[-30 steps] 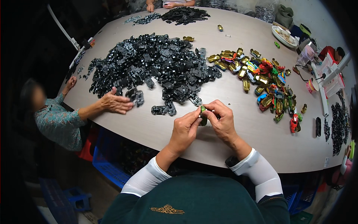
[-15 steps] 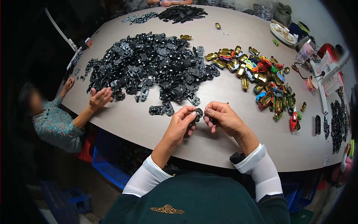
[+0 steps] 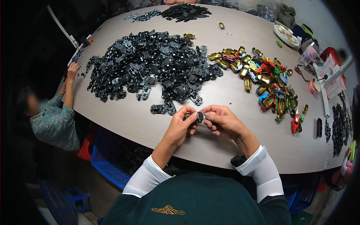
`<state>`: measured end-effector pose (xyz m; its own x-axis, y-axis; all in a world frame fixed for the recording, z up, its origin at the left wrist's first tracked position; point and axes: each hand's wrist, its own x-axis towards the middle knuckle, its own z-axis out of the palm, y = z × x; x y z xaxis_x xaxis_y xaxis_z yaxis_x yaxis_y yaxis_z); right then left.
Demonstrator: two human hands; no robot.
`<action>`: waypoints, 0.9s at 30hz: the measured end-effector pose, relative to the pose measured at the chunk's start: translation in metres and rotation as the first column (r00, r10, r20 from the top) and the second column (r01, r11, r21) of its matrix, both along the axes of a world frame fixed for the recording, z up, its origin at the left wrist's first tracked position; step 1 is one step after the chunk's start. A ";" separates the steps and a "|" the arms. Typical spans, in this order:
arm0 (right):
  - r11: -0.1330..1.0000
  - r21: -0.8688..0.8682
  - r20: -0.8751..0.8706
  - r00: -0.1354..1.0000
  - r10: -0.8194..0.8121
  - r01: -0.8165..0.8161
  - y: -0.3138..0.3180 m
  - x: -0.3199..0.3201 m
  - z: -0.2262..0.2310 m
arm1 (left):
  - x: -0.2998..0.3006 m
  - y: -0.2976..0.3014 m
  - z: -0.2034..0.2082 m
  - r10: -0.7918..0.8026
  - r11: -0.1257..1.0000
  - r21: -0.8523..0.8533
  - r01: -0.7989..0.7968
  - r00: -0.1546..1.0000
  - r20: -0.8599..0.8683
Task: The person assembles small toy cars by hand at a large table. They pick up a black chassis and a colored body, then snap the two parts together to form a complete car. The person repeats this process with various colored bodies, placing the finished cars into a pile on the table.
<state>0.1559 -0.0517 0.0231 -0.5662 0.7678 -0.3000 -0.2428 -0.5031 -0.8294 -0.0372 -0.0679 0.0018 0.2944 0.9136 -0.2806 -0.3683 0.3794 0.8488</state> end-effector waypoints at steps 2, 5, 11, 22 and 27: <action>1.000 -0.016 0.007 1.000 0.017 -0.017 -0.002 -0.002 0.000 | 0.000 -0.001 0.002 0.004 1.000 -0.020 -0.004 1.000 0.013; 1.000 -0.019 -0.011 1.000 0.013 -0.013 -0.002 -0.002 -0.004 | -0.002 -0.001 0.001 -0.019 0.999 -0.028 0.020 0.999 0.040; 0.999 0.045 0.027 0.999 0.018 -0.020 -0.004 -0.003 -0.004 | -0.006 0.001 -0.001 -0.045 0.999 0.000 0.045 0.999 -0.020; 0.996 0.018 0.096 0.991 0.090 -0.092 0.002 0.004 -0.015 | -0.006 0.002 0.005 0.050 0.961 0.265 0.078 0.894 -0.445; 0.995 0.060 0.160 0.984 0.074 -0.085 -0.002 -0.003 -0.017 | -0.010 0.005 -0.005 0.088 0.926 0.359 0.115 0.860 -0.503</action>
<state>0.1527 -0.0541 0.0061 -0.5761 0.7434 -0.3399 -0.0678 -0.4579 -0.8864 -0.0473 -0.0634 -0.0031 0.2184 0.9750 -0.0411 0.1492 0.0082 0.9888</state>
